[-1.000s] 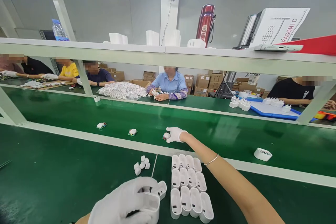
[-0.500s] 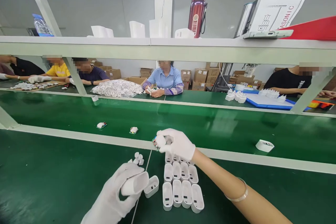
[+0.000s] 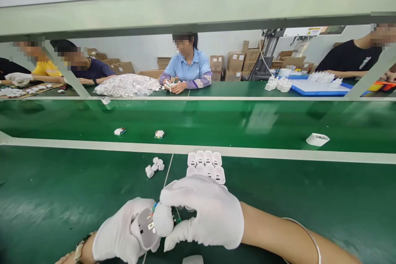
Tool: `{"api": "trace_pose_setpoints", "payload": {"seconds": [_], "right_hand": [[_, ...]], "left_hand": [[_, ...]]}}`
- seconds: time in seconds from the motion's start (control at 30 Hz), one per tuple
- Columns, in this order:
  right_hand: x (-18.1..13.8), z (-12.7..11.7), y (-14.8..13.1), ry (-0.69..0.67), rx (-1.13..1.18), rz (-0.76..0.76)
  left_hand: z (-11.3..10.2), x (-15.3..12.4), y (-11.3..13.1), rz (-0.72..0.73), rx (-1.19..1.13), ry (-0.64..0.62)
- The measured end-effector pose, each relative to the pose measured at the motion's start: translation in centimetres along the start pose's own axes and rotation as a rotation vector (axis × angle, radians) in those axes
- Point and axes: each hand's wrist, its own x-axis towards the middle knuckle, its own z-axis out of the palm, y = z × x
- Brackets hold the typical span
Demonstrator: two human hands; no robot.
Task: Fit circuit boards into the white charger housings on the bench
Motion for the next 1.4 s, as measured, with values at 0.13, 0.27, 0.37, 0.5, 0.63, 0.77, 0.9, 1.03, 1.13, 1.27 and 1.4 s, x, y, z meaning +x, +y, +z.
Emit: {"api": "trace_pose_setpoints", "payload": {"seconds": [0.13,0.27,0.37,0.5,0.63,0.77,0.9,1.03,1.13,1.27,1.4], "right_hand": [[0.3,0.2,-0.4,-0.179,-0.009,0.042],[0.1,0.7,-0.5,-0.278,-0.001,0.148],[-0.3,1.2,-0.5,-0.311,-0.061,0.191],[-0.8,1.6,-0.8,-0.305,-0.224,0.123],[-1.0,1.8,-1.3,-0.304,-0.343,0.067],[-1.1,2.2,-1.6,-0.330,-0.362,0.108],[-1.0,2.5,-1.8,-0.374,-0.315,0.150],[-0.7,3.3,-1.6,-0.355,-0.374,0.121],[-0.6,4.2,-1.1,-0.389,-0.314,0.041],[-0.6,4.7,-0.6,-0.371,-0.265,0.065],[-1.0,4.3,-0.9,-0.170,-0.365,0.211]], "left_hand": [[0.5,0.2,0.6,0.001,0.061,-0.011],[0.7,0.1,1.1,-0.034,0.134,-0.035],[0.5,0.1,1.1,-0.045,0.152,-0.052],[0.4,0.0,1.2,-0.056,0.175,-0.048],[0.6,-0.3,1.7,-0.062,0.184,-0.011],[0.9,-0.4,2.1,-0.056,0.184,0.025],[1.1,-0.2,2.0,-0.034,0.183,0.045],[0.9,-0.3,2.1,0.008,0.191,0.067],[0.9,-0.3,2.2,0.049,0.203,0.090],[1.6,0.1,1.7,0.103,0.236,0.130],[2.6,0.9,0.3,0.137,0.302,0.203]]}}
